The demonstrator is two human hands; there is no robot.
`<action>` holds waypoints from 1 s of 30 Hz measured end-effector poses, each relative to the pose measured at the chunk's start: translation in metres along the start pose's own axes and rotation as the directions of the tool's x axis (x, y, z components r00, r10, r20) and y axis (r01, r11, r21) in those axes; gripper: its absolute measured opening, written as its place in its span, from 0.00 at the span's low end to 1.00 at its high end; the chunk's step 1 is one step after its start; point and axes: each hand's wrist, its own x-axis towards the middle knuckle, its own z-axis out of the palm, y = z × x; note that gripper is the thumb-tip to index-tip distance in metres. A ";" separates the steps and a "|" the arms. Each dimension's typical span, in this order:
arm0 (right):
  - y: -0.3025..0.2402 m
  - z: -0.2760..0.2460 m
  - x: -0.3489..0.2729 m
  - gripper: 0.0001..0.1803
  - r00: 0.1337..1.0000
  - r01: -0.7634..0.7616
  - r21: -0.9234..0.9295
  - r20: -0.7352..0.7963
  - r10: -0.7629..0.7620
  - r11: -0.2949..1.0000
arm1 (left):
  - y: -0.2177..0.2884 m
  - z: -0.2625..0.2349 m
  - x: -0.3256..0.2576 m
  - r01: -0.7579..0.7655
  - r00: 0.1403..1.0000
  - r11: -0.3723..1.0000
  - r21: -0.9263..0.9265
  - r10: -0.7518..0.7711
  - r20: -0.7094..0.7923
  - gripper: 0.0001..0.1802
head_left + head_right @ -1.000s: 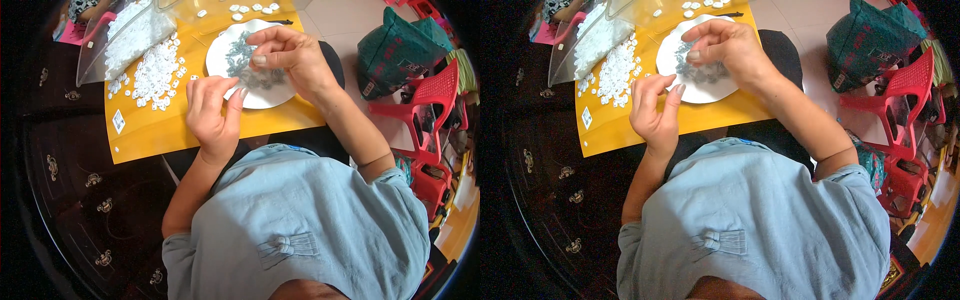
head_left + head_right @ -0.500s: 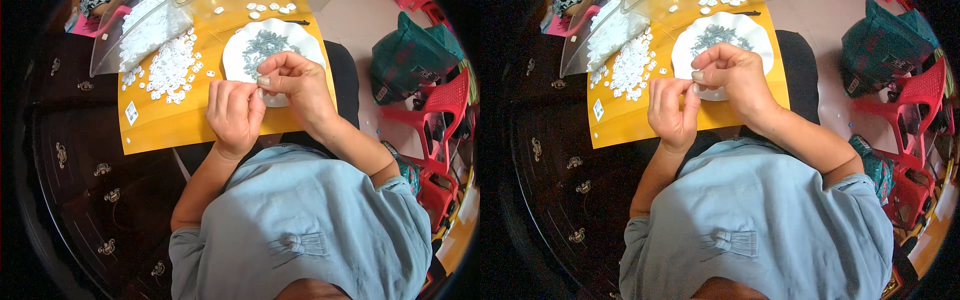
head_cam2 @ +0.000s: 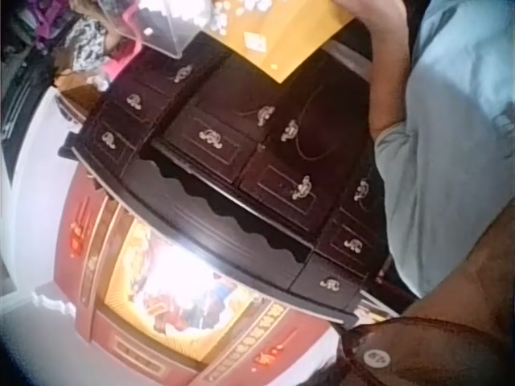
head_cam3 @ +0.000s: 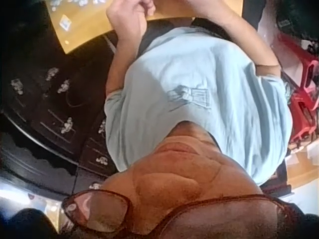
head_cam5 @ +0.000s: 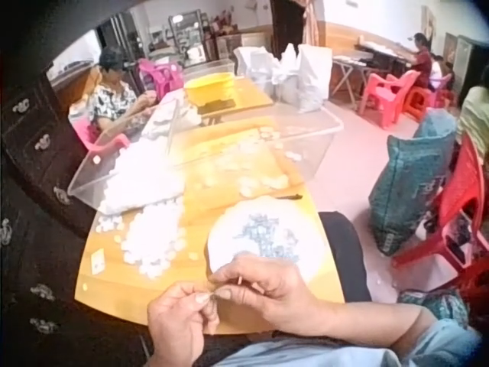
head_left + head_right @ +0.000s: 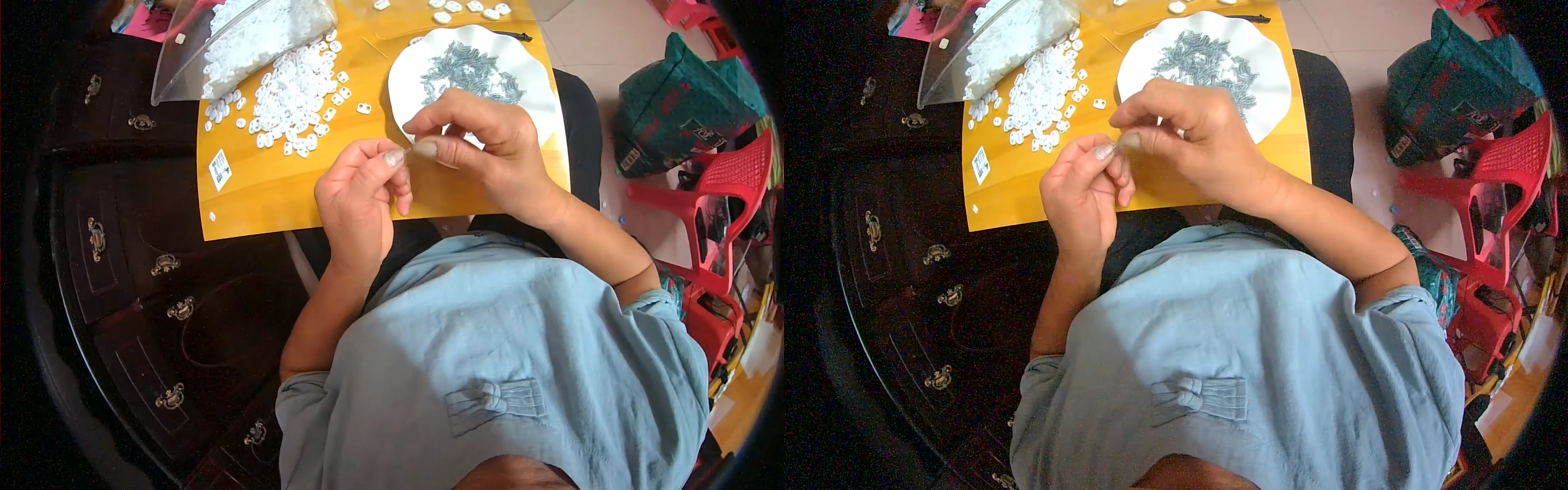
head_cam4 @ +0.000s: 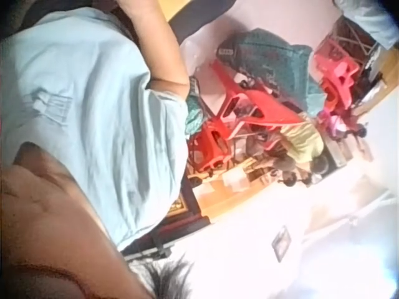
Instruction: Manually assemble small white plastic components by inserting tiny silver pins or fasteners into them.
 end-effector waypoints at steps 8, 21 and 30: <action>-0.001 -0.001 0.006 0.05 0.995 0.088 -0.064 0.061 -0.085 0.994 | 0.004 0.002 0.000 0.012 1.000 1.000 -0.018 -0.013 -0.023 0.07; -0.001 -0.006 0.001 0.04 0.977 0.211 -0.191 0.039 -0.208 0.959 | 0.007 -0.013 0.012 -0.187 0.977 0.855 0.484 0.214 -0.002 0.06; 0.001 -0.007 0.000 0.03 0.991 0.118 -0.121 -0.052 -0.125 0.986 | 0.010 -0.046 0.074 -0.552 0.711 -0.112 0.826 0.455 0.536 0.15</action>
